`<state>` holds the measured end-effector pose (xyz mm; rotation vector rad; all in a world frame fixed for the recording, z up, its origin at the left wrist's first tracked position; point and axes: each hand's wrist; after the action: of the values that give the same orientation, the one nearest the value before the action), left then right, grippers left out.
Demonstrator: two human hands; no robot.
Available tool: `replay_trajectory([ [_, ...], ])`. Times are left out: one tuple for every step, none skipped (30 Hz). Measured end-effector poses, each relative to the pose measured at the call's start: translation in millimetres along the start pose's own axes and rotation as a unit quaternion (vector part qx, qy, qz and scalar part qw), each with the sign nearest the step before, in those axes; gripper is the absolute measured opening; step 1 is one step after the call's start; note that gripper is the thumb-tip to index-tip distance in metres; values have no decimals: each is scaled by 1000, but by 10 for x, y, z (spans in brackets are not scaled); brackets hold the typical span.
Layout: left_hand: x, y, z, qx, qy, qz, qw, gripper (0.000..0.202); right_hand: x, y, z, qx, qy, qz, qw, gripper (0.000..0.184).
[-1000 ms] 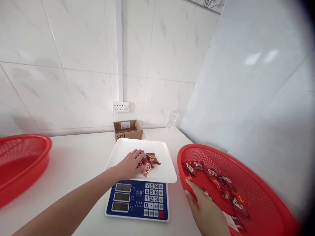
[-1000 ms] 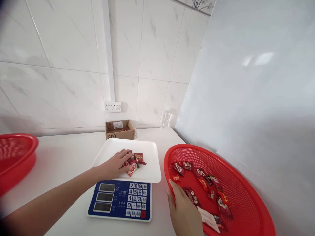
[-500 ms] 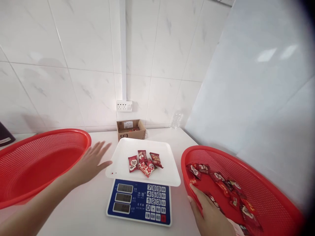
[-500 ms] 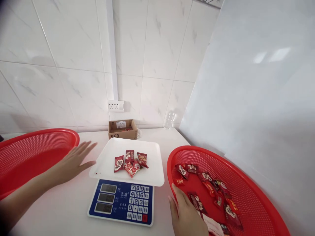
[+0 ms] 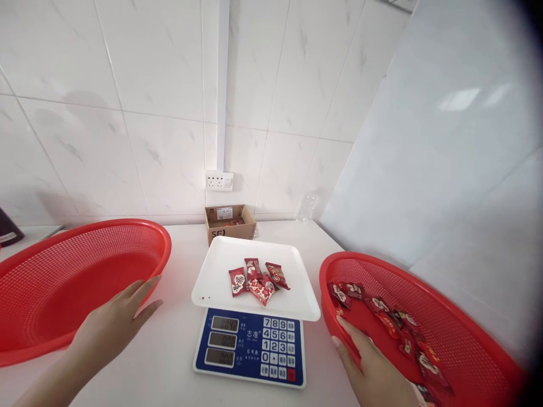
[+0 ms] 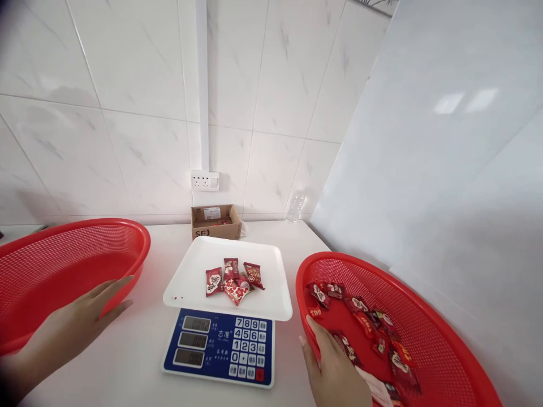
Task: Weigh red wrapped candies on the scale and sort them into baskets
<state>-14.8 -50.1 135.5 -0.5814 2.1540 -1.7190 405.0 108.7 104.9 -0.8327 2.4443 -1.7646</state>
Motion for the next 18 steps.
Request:
replay_trajectory([
  [-52, -13, -18, 9, 1, -5, 1000, 53, 17, -15, -5, 1, 7, -8, 1000, 47],
  [-99, -18, -36, 14, 3, -8, 1000, 53, 32, -30, -10, 0, 13, -13, 1000, 48],
  [-140, -16, -53, 14, 9, -5, 1000, 52, 43, -41, -14, 1, 20, -18, 1000, 48],
  [-174, -5, -68, 9, 16, -1, 1000, 51, 47, -46, -18, 7, 24, -21, 999, 48],
  [-204, 12, -81, 0, 26, 2, 1000, 50, 46, -44, -22, 13, 26, -22, 999, 48],
  [-229, 33, -91, -16, 36, 5, 999, 49, 43, -33, -25, 14, 27, -22, 999, 49],
  [-253, 57, -96, -44, 52, 9, 998, 49, 41, -13, -29, 9, 21, -20, 1000, 49],
  [-279, 81, -96, -82, 74, 15, 994, 49, 49, 13, -34, -6, 11, -17, 1000, 50],
  [-308, 101, -89, -128, 101, 25, 986, 49, 72, 44, -40, -28, -5, -12, 1000, 51],
  [-344, 117, -74, -175, 131, 39, 975, 48, 115, 75, -50, -52, -23, -9, 998, 50],
  [-386, 127, -50, -217, 162, 57, 961, 45, 182, 105, -63, -68, -43, -10, 997, 49],
  [-435, 132, -18, -248, 191, 77, 947, 41, 273, 129, -81, -72, -65, -17, 995, 46],
  [-488, 133, 21, -267, 214, 98, 934, 36, 386, 148, -106, -67, -85, -28, 994, 44],
  [-544, 132, 64, -277, 234, 118, 925, 31, 514, 161, -136, -55, -105, -43, 992, 41],
  [-597, 130, 109, -281, 250, 137, 916, 27, 652, 171, -171, -40, -127, -57, 989, 39],
  [-645, 128, 151, -284, 265, 153, 908, 25, 793, 180, -211, -28, -147, -68, 986, 37],
  [-684, 128, 190, -288, 277, 168, 901, 23, 929, 191, -252, -15, -161, -76, 984, 37],
  [-712, 129, 222, -293, 285, 182, 894, 22, 1055, 205, -292, -8, -172, -82, 982, 36],
])
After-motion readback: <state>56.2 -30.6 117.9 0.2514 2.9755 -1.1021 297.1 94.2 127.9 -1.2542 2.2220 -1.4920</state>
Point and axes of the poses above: each hand's wrist, its own z-axis away from the middle knuckle, its own y-axis out of the palm, x = y × z, and after that the axes turned 9 degrees about -z, right-handed
